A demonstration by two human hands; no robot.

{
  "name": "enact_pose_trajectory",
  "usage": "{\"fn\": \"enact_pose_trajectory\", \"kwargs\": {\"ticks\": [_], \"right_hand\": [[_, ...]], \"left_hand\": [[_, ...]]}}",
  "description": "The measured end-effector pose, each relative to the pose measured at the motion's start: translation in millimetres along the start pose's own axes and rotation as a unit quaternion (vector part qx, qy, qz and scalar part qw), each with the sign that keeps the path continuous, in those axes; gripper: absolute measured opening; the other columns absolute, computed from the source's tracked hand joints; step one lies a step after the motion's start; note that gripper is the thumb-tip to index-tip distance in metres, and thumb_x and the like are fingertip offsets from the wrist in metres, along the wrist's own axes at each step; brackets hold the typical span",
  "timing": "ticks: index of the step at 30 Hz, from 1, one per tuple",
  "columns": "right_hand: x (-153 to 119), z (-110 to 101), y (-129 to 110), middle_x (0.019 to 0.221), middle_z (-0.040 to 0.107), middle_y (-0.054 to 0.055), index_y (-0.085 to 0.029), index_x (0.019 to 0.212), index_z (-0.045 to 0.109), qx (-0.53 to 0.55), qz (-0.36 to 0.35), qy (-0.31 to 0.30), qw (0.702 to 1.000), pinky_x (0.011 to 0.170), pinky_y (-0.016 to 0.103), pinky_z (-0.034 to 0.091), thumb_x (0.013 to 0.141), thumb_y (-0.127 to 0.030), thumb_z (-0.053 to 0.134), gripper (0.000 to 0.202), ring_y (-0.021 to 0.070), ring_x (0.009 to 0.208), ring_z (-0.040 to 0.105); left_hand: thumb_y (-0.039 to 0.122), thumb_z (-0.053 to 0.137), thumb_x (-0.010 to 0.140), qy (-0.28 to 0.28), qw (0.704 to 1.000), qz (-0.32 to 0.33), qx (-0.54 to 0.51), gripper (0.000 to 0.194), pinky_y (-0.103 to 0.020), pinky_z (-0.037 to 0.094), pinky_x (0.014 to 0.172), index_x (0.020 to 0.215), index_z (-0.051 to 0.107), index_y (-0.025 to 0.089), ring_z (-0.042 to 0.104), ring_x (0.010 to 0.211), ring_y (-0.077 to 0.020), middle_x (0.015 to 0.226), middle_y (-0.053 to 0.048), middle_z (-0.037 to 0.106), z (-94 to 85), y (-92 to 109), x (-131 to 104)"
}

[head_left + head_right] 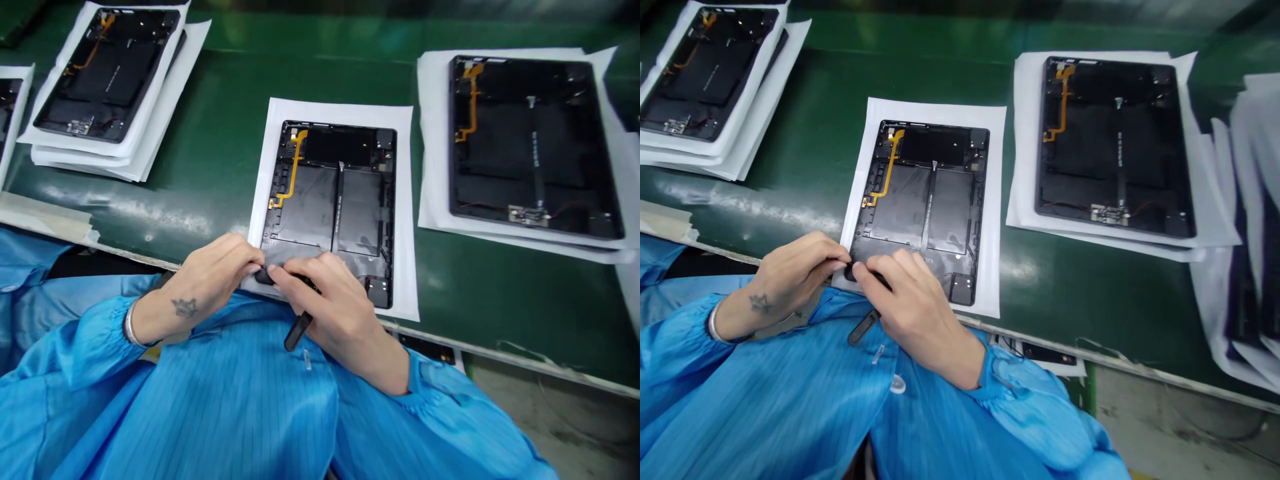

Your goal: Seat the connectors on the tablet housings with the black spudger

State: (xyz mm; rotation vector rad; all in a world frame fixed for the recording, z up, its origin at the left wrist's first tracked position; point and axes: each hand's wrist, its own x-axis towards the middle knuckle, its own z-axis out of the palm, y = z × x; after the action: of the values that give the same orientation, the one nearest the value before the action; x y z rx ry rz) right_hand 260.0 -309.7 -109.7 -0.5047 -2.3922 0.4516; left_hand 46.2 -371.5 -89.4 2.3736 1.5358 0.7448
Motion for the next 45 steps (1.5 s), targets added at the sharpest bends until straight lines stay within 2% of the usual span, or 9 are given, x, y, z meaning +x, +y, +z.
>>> {"fn": "enact_pose_trajectory", "kwargs": {"ticks": [12,18,25,28,32,36,38,41,45], "right_hand": [[4,-1,-2,0.091,0.067,0.008,-0.011,0.113,0.067,-0.063,-0.036,-0.064,0.995,0.064,0.036,0.037,0.103,-0.011,0.039,0.03,0.0192,0.075,0.049],[6,-3,-1,0.094,0.068,0.011,-0.006,0.113,0.067,-0.068,-0.056,-0.075,0.993,0.065,0.037,0.039,0.102,-0.009,0.038,0.031,0.0203,0.076,0.047],[4,2,1,0.094,0.068,0.01,-0.01,0.115,0.066,-0.05,-0.07,-0.081,0.993,0.063,0.036,0.038,0.102,-0.012,0.041,0.028,0.0194,0.074,0.047],[3,-2,3,0.1,0.068,0.012,-0.01,0.122,0.062,-0.01,-0.055,-0.059,0.997,0.068,0.036,0.045,0.102,-0.034,0.051,0.033,0.0205,0.08,0.052],[5,-20,5,0.11,0.063,0.016,-0.007,0.139,0.049,0.018,0.008,-0.056,0.998,0.078,0.037,0.051,0.095,-0.07,0.031,0.078,0.0241,0.095,0.059],[4,-32,0,0.082,0.06,0.005,-0.011,0.14,0.052,-0.097,0.009,-0.053,0.994,0.06,0.03,0.04,0.106,-0.043,0.035,0.049,0.0174,0.07,0.055],[3,-31,-3,0.073,0.056,0.0,-0.015,0.138,0.055,-0.112,0.006,-0.035,0.993,0.057,0.028,0.037,0.105,-0.023,0.044,0.036,0.014,0.062,0.05],[3,-24,-6,0.082,0.062,0.001,-0.021,0.132,0.059,-0.097,0.008,-0.027,0.995,0.06,0.023,0.041,0.099,-0.006,0.046,0.039,0.0112,0.068,0.055],[2,-11,-5,0.102,0.071,0.007,-0.015,0.124,0.063,-0.09,-0.012,-0.033,0.995,0.072,0.024,0.049,0.094,0.0,0.05,0.036,0.0137,0.085,0.064]], "left_hand": [[0.006,0.04,0.1,-0.07,0.989,0.08,0.106,0.019,-0.031,0.054,0.072,0.107,0.058,0.011,0.058,0.078,-0.0174,0.088,-0.007,0.063,-13.2,9,1],[0.008,0.056,0.097,0.028,0.998,0.032,0.048,0.025,-0.032,0.057,0.086,0.121,0.06,0.012,0.066,0.097,-0.0185,0.11,-0.011,0.069,-4.5,-3,-19],[0.011,0.053,0.098,0.055,0.992,0.085,0.073,0.039,-0.04,0.059,0.093,0.137,0.055,0.011,0.065,0.112,-0.0247,0.118,-0.016,0.069,8.3,-6,-35],[0.01,0.048,0.099,0.033,0.989,0.111,0.093,0.038,-0.042,0.059,0.094,0.137,0.053,0.011,0.065,0.113,-0.0252,0.118,-0.016,0.068,6.0,-5,-32],[0.009,0.044,0.099,0.029,0.977,0.151,0.15,0.028,-0.042,0.061,0.084,0.123,0.058,0.004,0.066,0.104,-0.028,0.109,-0.019,0.069,1.0,1,-25],[0.012,0.05,0.1,0.019,0.988,0.106,0.111,0.021,-0.035,0.059,0.082,0.117,0.061,0.011,0.067,0.097,-0.0222,0.105,-0.013,0.071,-0.7,-3,-17],[0.022,0.054,0.101,0.017,0.994,0.07,0.08,0.024,-0.037,0.057,0.09,0.122,0.061,0.013,0.065,0.11,-0.0234,0.119,-0.014,0.068,0.3,-10,-12],[0.039,0.053,0.101,-0.01,0.997,0.058,0.04,0.044,-0.047,0.046,0.112,0.138,0.053,0.014,0.047,0.14,-0.0284,0.149,-0.018,0.051,4.8,-24,-7],[0.041,0.053,0.102,-0.032,0.997,0.072,0.0,0.05,-0.046,0.036,0.122,0.144,0.048,0.016,0.041,0.147,-0.0234,0.155,-0.014,0.046,13.1,-34,-6]]}}
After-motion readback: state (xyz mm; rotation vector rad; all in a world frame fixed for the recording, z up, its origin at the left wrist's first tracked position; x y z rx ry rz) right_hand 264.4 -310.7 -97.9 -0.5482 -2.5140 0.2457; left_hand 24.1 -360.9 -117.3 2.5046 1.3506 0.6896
